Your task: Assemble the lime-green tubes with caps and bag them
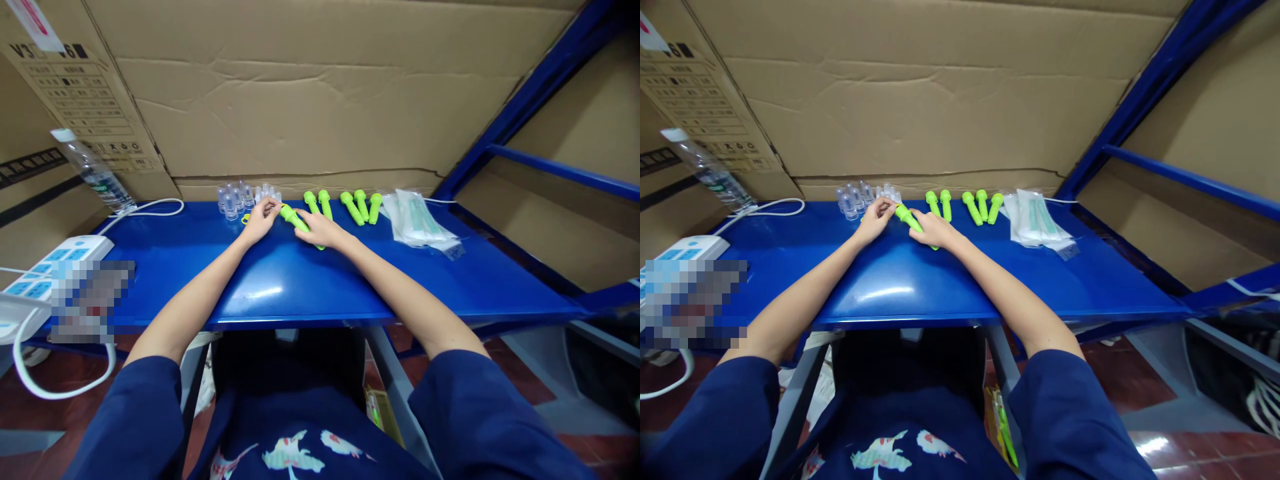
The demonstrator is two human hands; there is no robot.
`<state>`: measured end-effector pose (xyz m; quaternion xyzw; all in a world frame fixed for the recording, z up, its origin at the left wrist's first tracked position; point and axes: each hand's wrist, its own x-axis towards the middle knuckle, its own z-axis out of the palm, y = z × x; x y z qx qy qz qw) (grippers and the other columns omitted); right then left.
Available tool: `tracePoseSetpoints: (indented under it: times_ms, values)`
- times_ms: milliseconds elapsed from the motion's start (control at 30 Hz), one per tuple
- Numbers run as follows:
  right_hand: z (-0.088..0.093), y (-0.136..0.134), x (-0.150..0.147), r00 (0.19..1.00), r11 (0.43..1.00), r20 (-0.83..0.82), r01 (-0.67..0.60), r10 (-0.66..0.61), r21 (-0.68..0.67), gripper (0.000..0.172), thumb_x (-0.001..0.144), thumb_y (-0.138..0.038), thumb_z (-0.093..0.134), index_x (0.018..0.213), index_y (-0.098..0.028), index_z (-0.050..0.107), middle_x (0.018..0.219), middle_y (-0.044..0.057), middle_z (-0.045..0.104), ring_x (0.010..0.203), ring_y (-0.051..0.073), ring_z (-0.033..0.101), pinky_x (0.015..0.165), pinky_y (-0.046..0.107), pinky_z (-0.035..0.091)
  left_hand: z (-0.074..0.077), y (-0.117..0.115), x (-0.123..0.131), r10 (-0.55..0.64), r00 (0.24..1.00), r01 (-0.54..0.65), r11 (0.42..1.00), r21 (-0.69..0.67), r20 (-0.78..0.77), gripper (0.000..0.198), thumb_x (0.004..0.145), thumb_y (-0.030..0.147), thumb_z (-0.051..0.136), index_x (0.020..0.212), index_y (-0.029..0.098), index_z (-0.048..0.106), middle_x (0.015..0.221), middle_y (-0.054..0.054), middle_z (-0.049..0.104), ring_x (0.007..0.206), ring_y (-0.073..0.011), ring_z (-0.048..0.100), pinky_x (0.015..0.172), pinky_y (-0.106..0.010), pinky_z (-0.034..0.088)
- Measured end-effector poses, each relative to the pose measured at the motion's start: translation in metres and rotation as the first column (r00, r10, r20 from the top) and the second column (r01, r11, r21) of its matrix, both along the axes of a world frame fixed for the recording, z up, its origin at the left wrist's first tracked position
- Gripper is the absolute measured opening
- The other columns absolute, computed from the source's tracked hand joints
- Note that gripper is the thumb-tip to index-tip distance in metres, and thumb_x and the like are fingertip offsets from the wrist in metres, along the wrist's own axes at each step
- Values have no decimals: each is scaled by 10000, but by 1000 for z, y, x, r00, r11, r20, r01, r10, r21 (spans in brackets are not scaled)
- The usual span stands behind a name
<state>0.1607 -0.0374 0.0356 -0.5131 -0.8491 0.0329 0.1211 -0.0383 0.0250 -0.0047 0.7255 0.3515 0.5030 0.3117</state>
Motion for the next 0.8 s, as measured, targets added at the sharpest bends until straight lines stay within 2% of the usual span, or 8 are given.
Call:
tracePoseSetpoints:
  times_ms: [200,333,467,533,667,800]
  values:
    - [-2,1,-1,998,1000,-53,-15,15,-13,623,935,-295,496,1511,-61,451,1109,177,739,884,304,710,821,374,513,0,-1,3,38,999,-38,999,-32,11,240,953,429,577,921,196,528,1058,-104,725,1037,-208,696,961,-352,529]
    - [-3,3,-2,998,1000,-66,-20,19,-16,622,927,-290,491,1501,-53,458,1123,185,735,897,311,707,824,378,514,-1,-4,8,-21,997,24,999,-38,77,229,959,418,571,902,209,496,1096,-113,730,1090,-205,695,1039,-384,509]
    - [-7,5,0,998,1000,-65,-2,1,-17,627,918,-313,484,1494,-65,458,1127,190,731,919,329,706,822,398,522,-1,-9,11,-65,994,70,996,-57,85,291,914,444,652,915,210,480,1120,-125,724,1081,-205,698,1045,-396,518]
    - [-11,7,1,995,1000,-100,-12,10,-21,675,901,-314,487,1518,-53,404,1149,198,721,922,330,706,832,409,528,-1,-11,12,-85,993,90,994,-56,87,340,888,471,687,922,208,475,1125,-129,716,1080,-212,702,1039,-404,526]
    - [-18,10,1,976,998,-215,-52,46,-21,819,864,-290,482,1593,-50,197,1207,189,697,861,295,710,836,411,544,0,-15,14,-116,991,120,992,-48,67,373,878,512,689,941,205,486,1105,-125,711,1116,-239,699,1030,-428,540]
    - [-22,14,2,954,994,-283,-106,101,-3,844,837,-267,471,1608,-94,174,1300,168,660,909,280,706,910,415,534,1,-17,17,-127,991,129,991,-46,50,392,876,541,680,945,202,497,1095,-119,699,1121,-249,691,1001,-422,558]
